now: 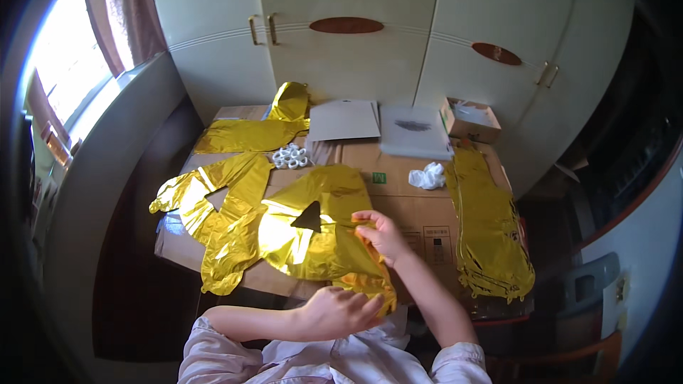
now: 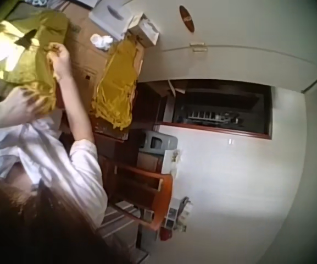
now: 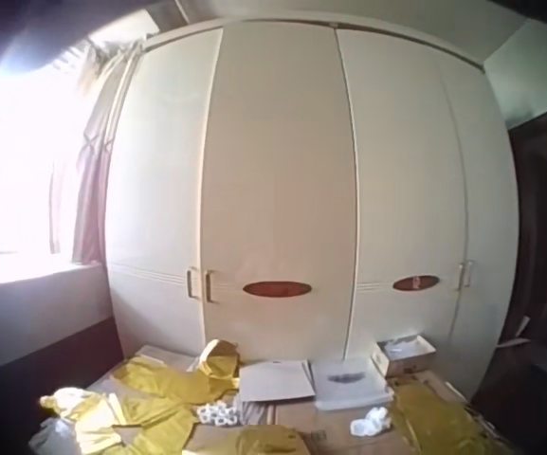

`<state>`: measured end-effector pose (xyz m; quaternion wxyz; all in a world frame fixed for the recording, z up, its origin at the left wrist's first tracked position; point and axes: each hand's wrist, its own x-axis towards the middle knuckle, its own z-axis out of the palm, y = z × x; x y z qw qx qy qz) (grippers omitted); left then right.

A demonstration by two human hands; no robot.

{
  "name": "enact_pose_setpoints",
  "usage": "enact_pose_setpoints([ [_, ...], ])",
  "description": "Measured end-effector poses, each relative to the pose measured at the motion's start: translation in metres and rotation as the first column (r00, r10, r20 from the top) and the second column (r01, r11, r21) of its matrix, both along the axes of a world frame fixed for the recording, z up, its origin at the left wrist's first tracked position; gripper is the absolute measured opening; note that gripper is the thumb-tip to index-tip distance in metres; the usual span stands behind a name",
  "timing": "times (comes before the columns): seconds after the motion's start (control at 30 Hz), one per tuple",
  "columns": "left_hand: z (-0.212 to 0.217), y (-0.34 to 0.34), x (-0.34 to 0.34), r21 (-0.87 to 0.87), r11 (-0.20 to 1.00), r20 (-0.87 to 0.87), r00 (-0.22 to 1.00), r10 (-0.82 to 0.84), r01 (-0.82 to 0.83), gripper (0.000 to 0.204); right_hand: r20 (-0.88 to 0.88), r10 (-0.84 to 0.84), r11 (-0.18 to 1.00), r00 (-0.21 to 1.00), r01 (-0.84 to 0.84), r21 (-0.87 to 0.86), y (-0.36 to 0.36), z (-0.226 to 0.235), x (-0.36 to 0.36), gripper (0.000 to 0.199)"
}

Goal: The recorder is folding and packaging gold foil balloons at a workstation.

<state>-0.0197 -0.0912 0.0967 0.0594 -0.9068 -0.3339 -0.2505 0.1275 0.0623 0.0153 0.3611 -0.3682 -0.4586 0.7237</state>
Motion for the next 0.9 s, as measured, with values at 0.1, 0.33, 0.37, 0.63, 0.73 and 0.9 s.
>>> enact_pose_setpoints([
  [0.1, 0.016, 0.021, -0.019, -0.326, 0.945, 0.062, 0.998, 0.027, -0.006, 0.04, 0.297, -0.092, 0.984, 0.95, 0.041, 0.172, 0.01, -0.004, 0.038, 0.03],
  [0.33, -0.051, 0.129, -0.094, -0.291, 0.922, -0.277, 0.945, 0.175, -0.256, 0.071, 0.45, 0.02, 0.983, 0.893, -0.101, 0.156, 0.028, -0.004, 0.094, 0.033],
  [0.37, -0.055, 0.131, -0.099, -0.311, 0.912, -0.308, 0.937, 0.167, -0.265, 0.073, 0.452, 0.0, 0.977, 0.892, -0.097, 0.191, 0.033, -0.012, 0.102, 0.034],
  [0.63, -0.083, 0.097, -0.094, -0.377, 0.863, -0.334, 0.918, 0.214, -0.338, 0.079, 0.648, -0.625, 0.633, 0.436, -0.203, 0.747, 0.06, 0.003, 0.127, 0.035],
  [0.73, -0.082, 0.092, -0.098, -0.4, 0.838, -0.34, 0.909, 0.24, -0.371, 0.079, 0.46, -0.827, 0.392, 0.322, -0.256, 0.884, 0.089, -0.012, 0.119, 0.033],
  [0.9, -0.078, 0.093, -0.099, -0.441, 0.824, -0.267, 0.928, 0.26, -0.357, 0.076, 0.564, -0.797, 0.509, 0.215, -0.263, 0.819, 0.135, -0.039, 0.127, 0.017],
])
